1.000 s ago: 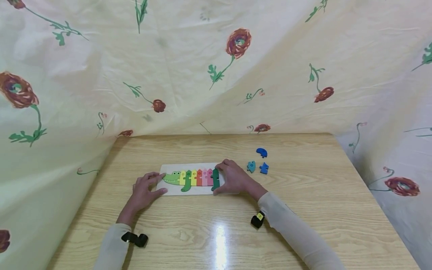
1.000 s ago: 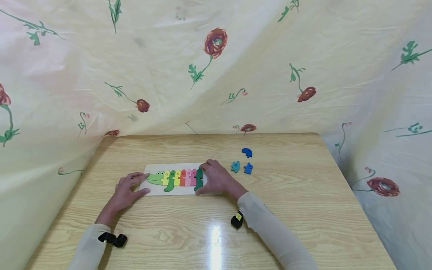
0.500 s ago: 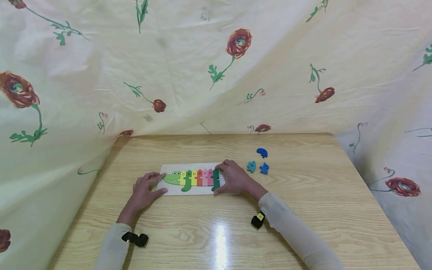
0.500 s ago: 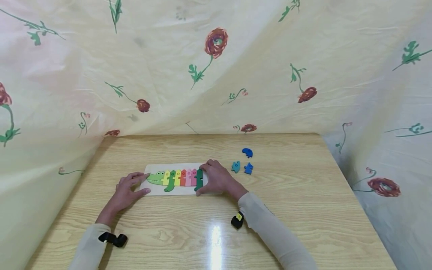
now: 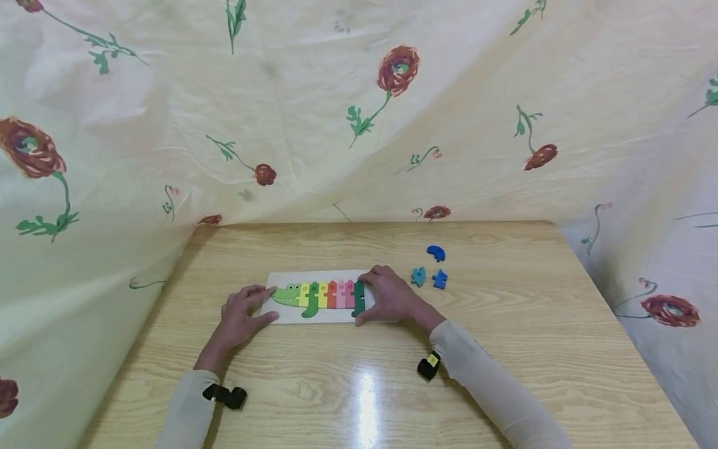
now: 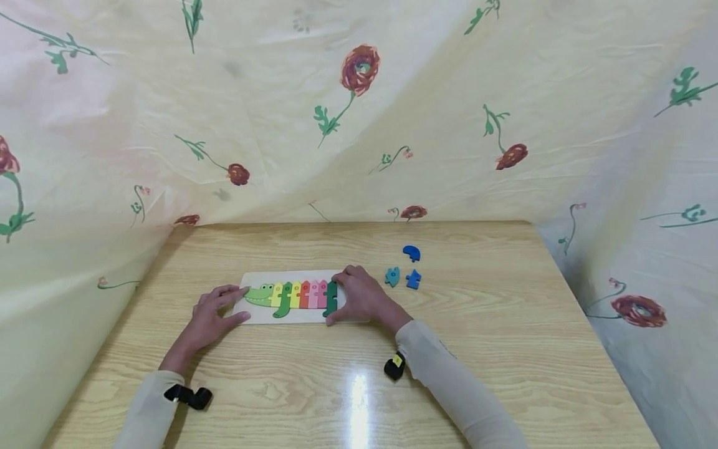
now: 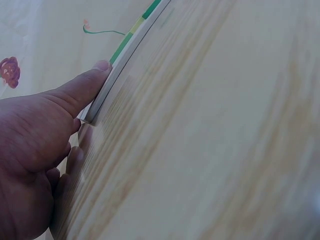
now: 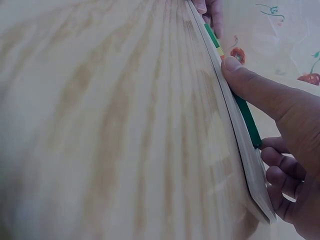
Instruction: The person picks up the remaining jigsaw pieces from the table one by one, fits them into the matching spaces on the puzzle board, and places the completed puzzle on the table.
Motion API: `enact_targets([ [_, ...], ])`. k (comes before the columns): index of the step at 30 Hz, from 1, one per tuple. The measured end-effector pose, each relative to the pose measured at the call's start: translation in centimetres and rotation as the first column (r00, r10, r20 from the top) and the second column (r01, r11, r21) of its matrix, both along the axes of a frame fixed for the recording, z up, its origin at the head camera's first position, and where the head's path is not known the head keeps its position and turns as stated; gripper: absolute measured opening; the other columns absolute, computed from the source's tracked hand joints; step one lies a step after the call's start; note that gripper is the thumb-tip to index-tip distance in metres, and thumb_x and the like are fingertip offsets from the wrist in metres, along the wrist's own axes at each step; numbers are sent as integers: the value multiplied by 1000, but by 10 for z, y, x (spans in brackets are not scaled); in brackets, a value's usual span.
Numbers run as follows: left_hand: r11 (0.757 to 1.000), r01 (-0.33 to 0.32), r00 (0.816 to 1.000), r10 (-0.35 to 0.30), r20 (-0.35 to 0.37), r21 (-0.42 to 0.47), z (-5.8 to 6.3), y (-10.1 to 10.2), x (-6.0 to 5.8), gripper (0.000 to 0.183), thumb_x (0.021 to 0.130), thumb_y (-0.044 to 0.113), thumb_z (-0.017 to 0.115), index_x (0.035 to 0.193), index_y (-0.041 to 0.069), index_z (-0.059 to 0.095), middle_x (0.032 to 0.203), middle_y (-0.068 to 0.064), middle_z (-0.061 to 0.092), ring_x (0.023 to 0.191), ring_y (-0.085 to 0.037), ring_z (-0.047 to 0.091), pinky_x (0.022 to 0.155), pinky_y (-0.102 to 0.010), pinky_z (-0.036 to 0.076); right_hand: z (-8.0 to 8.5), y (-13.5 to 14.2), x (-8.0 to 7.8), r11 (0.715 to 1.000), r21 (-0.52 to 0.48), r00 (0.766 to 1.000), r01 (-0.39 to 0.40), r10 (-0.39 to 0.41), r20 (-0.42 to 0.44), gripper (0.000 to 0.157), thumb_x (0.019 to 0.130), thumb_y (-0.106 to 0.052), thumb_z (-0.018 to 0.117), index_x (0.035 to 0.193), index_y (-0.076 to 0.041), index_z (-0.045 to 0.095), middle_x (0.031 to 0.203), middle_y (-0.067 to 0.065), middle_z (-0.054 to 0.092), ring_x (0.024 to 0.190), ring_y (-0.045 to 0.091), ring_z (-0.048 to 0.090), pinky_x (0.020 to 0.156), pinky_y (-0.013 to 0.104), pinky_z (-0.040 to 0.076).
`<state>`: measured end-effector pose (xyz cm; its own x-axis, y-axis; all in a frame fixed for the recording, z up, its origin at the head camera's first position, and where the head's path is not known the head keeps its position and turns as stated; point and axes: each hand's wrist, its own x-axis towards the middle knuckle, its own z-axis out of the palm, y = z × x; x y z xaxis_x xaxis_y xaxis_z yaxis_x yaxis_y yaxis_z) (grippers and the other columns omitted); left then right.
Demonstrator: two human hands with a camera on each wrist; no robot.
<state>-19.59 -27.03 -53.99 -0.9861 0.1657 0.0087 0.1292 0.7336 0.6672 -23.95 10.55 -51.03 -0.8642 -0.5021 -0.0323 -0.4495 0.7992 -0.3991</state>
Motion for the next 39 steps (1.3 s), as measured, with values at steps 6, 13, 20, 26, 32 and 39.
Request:
enact_targets([
  [6,1000,-4,1000,4,0,-2,2,1,0,65,90,34,80,149,20,55,152,-18,46,134,-43,35,99,-57,22,1,1,-1,1000,7,1000,-6,6,10,107,63,-75,84,144,-9,58,129,6,57,115,21,47,98,37,48],
  [13,1000,-2,1000,2,7,-9,3,1,-1,66,90,35,79,149,21,55,152,-18,45,135,-43,34,99,-58,22,2,6,-3,999,-23,1000,-31,31,-1,103,67,-74,82,144,-9,58,127,4,56,111,19,50,101,36,48],
  [20,1000,-10,1000,10,19,-18,2,2,-2,66,90,37,79,149,22,54,153,-18,45,135,-43,34,99,-57,23,11,16,-2,995,-95,999,-37,33,-33,73,80,-59,82,137,-16,64,122,-1,58,108,16,52,96,36,50],
  [26,1000,-10,1000,10,19,-24,2,2,-1,66,90,39,78,149,21,55,153,-18,45,134,-42,34,98,-56,23,30,25,3,987,-144,995,-71,60,-73,59,86,-50,80,132,-14,68,122,3,62,110,21,56,93,41,51],
  [32,1000,-6,1000,6,19,-21,2,2,-1,66,90,39,78,149,22,54,153,-18,45,135,-43,33,98,-57,23,49,39,9,982,-170,991,-79,58,-121,54,87,-44,80,130,-12,69,122,8,64,112,24,57,93,45,51],
  [39,1000,0,1000,1,18,-24,0,1,-2,66,90,39,78,150,22,54,153,-17,45,136,-43,33,99,-57,22,63,62,14,980,-193,980,-51,13,-196,52,85,-41,81,127,-11,71,116,6,64,110,24,58,93,47,49],
])
